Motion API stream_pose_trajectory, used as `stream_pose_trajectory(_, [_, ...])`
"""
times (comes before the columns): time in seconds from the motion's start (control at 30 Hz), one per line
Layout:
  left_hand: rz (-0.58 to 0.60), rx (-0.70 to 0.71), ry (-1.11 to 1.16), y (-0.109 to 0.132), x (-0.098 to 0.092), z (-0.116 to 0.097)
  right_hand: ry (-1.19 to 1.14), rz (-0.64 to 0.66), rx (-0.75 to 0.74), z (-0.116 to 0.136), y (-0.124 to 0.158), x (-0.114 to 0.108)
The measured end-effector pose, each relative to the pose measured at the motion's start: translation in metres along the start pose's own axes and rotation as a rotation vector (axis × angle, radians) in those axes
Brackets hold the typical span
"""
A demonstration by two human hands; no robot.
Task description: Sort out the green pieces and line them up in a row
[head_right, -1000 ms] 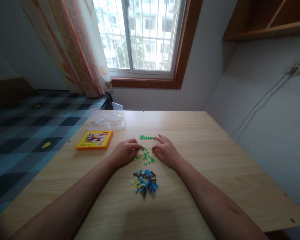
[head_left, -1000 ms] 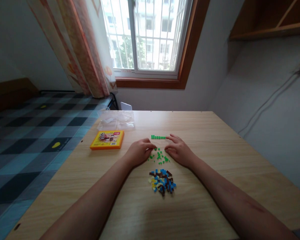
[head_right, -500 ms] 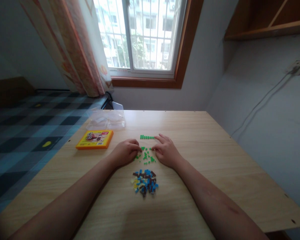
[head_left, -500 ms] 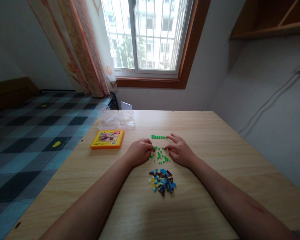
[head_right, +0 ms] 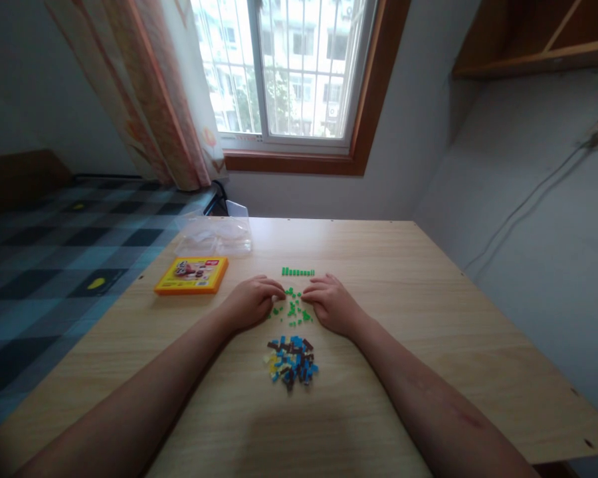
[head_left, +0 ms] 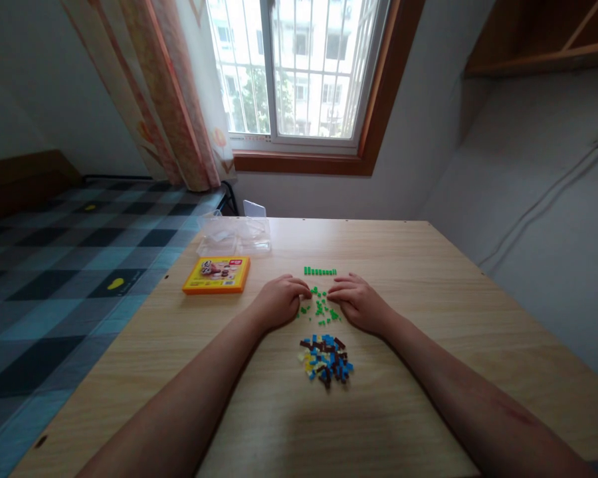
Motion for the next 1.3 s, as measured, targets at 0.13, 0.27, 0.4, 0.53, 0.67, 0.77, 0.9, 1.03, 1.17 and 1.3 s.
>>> stream_pose_trajectory(0.13, [0.017, -0.009, -0.023, -0.001, 0.001, 0.001, -0.034, 0.032, -0.002, 0.0, 0.0, 0.005])
stream_pose_trajectory(0.27, [0.046, -0.004, -0.059, -0.001, 0.003, -0.002, -0.077, 0.047, -0.004, -0.003, 0.002, 0.009])
stream_pose_trajectory(0.4, [0.045, -0.006, -0.038, 0.0, 0.002, -0.003, -0.074, 0.052, -0.003, -0.004, 0.003, 0.008])
stream_pose_trajectory(0.53, [0.035, -0.036, 0.008, 0.002, 0.001, -0.002, -0.065, 0.008, -0.025, 0.0, 0.003, 0.002])
stream_pose_trajectory(0.67, [0.062, -0.037, 0.008, 0.002, 0.004, -0.004, -0.064, -0.023, -0.036, 0.002, 0.003, 0.0])
stream_pose_trajectory(0.77, [0.076, -0.03, 0.009, 0.003, 0.006, -0.006, -0.074, -0.004, -0.044, 0.002, 0.004, 0.003])
stream_pose_trajectory(0.9, [0.071, -0.028, 0.04, 0.005, 0.007, -0.006, -0.077, 0.017, -0.056, 0.004, 0.005, 0.004])
stream_pose_trajectory(1.03, [0.012, -0.073, 0.133, 0.004, 0.003, 0.0, -0.088, -0.005, -0.045, 0.004, 0.005, 0.001])
stream_pose_trajectory(1.17, [-0.034, -0.107, 0.214, 0.002, -0.006, 0.006, -0.09, -0.054, -0.038, 0.001, 0.005, -0.003])
stream_pose_trajectory(1.3, [0.001, -0.137, 0.202, 0.003, -0.006, 0.008, -0.089, -0.059, -0.046, 0.0, 0.003, -0.004])
Point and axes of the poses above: each hand's wrist, its own y-axis away from the middle knuckle, its own x-axis out of the palm, z = x × y, the point moved 9 cm from there along -y, towards the middle knuckle, and after that the axes turned 8 degrees about -z, right-handed, at the moved point
